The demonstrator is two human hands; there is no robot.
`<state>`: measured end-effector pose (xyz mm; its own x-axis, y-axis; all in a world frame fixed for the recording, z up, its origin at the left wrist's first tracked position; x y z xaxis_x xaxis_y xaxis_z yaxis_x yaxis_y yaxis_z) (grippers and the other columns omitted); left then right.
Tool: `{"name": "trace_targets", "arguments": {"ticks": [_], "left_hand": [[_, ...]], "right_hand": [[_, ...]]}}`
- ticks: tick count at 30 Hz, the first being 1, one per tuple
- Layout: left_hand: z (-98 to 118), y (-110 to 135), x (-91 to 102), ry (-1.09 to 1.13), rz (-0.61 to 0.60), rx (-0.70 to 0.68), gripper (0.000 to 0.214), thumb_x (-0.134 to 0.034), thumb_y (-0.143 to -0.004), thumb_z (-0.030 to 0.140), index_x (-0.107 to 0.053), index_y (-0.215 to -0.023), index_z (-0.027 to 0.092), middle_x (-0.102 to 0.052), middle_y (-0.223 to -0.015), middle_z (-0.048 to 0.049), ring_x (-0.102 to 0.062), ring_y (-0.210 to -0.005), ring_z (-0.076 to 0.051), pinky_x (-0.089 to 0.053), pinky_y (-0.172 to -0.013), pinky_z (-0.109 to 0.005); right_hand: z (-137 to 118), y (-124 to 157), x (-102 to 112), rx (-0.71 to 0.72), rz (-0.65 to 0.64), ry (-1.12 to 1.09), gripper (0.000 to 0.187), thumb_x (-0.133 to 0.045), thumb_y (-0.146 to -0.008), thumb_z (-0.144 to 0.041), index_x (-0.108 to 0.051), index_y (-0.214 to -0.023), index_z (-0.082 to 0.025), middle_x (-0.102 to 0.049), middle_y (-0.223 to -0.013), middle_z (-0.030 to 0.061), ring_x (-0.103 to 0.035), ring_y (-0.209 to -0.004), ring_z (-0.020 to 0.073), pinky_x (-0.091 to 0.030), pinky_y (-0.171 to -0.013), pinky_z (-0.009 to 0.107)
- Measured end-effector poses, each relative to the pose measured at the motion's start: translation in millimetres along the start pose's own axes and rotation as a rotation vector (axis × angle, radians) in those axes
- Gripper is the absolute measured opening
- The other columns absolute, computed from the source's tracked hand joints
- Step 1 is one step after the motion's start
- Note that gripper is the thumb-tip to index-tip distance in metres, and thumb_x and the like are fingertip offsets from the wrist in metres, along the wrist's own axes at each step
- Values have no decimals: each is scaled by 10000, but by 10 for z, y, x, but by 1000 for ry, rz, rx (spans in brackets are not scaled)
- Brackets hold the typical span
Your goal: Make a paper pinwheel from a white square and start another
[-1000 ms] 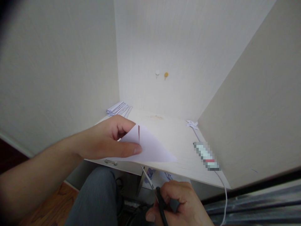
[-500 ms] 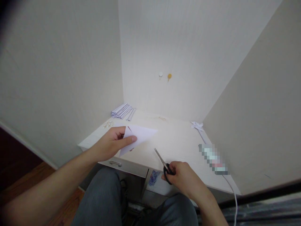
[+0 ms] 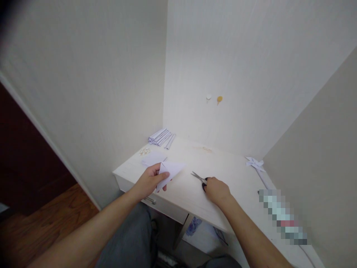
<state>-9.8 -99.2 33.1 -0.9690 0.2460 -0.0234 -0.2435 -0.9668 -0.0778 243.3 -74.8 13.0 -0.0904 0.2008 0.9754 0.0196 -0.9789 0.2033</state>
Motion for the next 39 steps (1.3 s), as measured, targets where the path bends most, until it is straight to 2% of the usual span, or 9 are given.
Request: {"name": "trace_targets", "arguments": {"ticks": [2,4,8,12,16,21,28,33,39], "left_hand": [[-26,0,30,15,19,15,246,-680,-779,374,-579,-879,173,-595,-575,38,-568,-423,-114,-375,-380,-197],[-47,2,56,29,32,24,250,-685,-766,376,-587,-871,171,-595,-579,36,-568,-430,-116,-397,-402,-208],[-71,4,119,83,64,19,250,-701,-737,367,-607,-836,158,-599,-606,28,-565,-447,-113,-427,-456,-229],[-104,6,196,116,81,0,254,-716,-718,363,-617,-818,151,-611,-639,20,-576,-468,-114,-427,-476,-231],[-163,5,270,132,83,-3,251,-726,-721,365,-626,-816,155,-612,-637,21,-578,-473,-119,-435,-483,-238],[-254,-32,379,112,147,-1,220,-716,-724,335,-625,-810,154,-626,-616,17,-585,-473,-128,-450,-489,-242],[-489,-241,473,111,213,29,108,-673,-732,238,-614,-764,154,-619,-559,16,-573,-453,-126,-427,-474,-231],[-598,-430,435,106,236,21,71,-645,-736,223,-603,-751,167,-598,-556,23,-556,-443,-132,-441,-478,-250],[-717,-513,542,52,275,-24,112,-589,-772,293,-582,-756,182,-585,-575,21,-564,-474,-138,-438,-482,-253]], "right_hand": [[-5,-87,34,14,-39,27,260,-533,-960,-200,-748,-1047,-81,-737,-1117,232,-729,-1010,314,-536,-814,372],[-3,-164,59,17,-71,55,214,-583,-971,-230,-737,-1042,-100,-735,-1103,186,-722,-996,279,-554,-842,390],[-25,-265,62,13,-73,87,321,-644,-975,-360,-636,-1229,-163,-667,-1220,89,-677,-1028,223,-580,-886,444],[-65,-270,10,11,11,74,257,-522,-1030,-267,-673,-1150,-98,-712,-1147,158,-707,-1004,250,-566,-865,406],[-59,-224,-71,6,148,32,344,-358,-1044,-169,-661,-1172,-70,-737,-1138,205,-726,-1025,278,-527,-833,343],[-52,-254,-166,-5,268,-1,383,-346,-1052,-237,-614,-1278,-84,-721,-1233,185,-715,-1067,274,-498,-872,327],[-260,-504,-203,65,322,-15,439,-303,-1065,-243,-542,-1377,-48,-677,-1319,206,-682,-1126,280,-477,-927,335],[-375,-669,-191,128,363,-85,425,-346,-1066,-284,-586,-1367,-104,-680,-1362,121,-661,-1181,223,-443,-1009,269],[-481,-868,-137,119,418,-125,444,-361,-1058,-297,-632,-1327,-70,-726,-1266,159,-677,-1108,283,-477,-959,341]]}}
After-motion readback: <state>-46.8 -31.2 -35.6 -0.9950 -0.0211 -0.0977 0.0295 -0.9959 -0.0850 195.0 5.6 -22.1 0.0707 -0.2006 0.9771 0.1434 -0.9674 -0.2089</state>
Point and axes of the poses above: each hand's wrist, its own y-axis away from the middle knuckle, its own x-axis out of the back of the hand, z = x × y, the point moved 4 cm from there along -y, towards the middle knuckle
